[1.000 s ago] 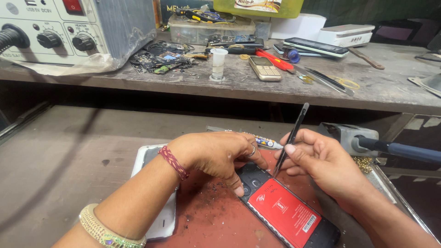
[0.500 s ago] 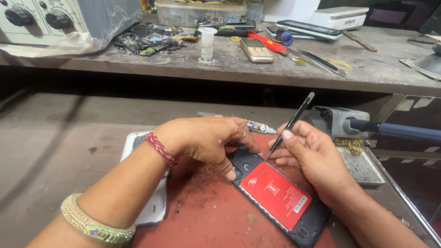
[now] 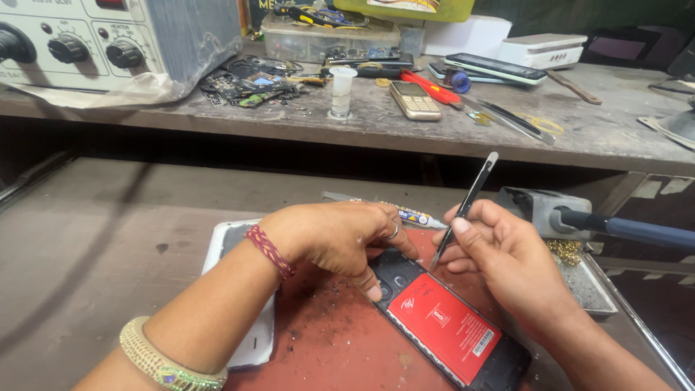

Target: The person removes the back cover of a smartphone and uses tweezers to carefully pry and lift the battery from the device's chassis. The back cover is set aside, and the battery is partially extracted while the phone remains on the workbench.

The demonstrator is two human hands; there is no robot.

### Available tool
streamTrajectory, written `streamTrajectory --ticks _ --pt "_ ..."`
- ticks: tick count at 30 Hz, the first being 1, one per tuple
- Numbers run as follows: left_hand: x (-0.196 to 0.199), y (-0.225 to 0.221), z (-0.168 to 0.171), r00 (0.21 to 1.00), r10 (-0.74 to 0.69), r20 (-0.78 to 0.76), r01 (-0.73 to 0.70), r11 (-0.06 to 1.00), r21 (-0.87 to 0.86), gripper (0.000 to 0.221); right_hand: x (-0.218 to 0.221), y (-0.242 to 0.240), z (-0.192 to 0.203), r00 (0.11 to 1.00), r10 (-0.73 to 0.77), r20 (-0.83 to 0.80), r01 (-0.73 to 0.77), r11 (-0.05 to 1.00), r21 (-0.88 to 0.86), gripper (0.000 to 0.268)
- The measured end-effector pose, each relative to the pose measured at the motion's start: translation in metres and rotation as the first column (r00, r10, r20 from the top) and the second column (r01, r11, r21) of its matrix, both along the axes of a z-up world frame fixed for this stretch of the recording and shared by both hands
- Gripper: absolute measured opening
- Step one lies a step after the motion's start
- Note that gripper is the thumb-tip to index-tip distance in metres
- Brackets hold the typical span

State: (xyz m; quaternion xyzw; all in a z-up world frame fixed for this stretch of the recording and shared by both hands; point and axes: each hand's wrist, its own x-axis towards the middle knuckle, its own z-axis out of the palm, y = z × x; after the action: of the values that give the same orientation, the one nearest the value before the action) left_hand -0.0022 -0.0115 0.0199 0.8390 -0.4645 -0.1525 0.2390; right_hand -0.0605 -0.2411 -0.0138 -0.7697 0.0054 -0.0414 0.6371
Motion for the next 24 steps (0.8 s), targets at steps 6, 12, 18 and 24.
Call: streamTrajectory --ticks 6,12,18,24 --pt "-0.002 0.001 0.0 1.0 0.012 0.024 -0.013 0.999 0.031 0.078 0.0 0.004 0.006 0.996 0.08 -0.045 -0.083 0.993 -0.085 0.022" --pt "-0.001 0.002 -0.002 0.999 -0.007 0.043 0.006 1.0 0.005 0.077 -0.004 0.008 0.008 0.997 0.072 0.043 -0.063 0.98 -0.187 0.022" --pt "0.001 0.001 -0.006 0.999 -0.016 0.033 0.016 1.0 -0.002 0.078 -0.011 0.011 0.01 0.998 0.06 -0.014 -0.062 0.988 -0.143 0.022" --pt "-0.002 0.0 -0.003 0.998 0.045 0.034 -0.048 0.994 0.1 0.077 -0.014 0.014 -0.005 0.998 0.023 0.061 -0.009 0.974 -0.225 0.02"
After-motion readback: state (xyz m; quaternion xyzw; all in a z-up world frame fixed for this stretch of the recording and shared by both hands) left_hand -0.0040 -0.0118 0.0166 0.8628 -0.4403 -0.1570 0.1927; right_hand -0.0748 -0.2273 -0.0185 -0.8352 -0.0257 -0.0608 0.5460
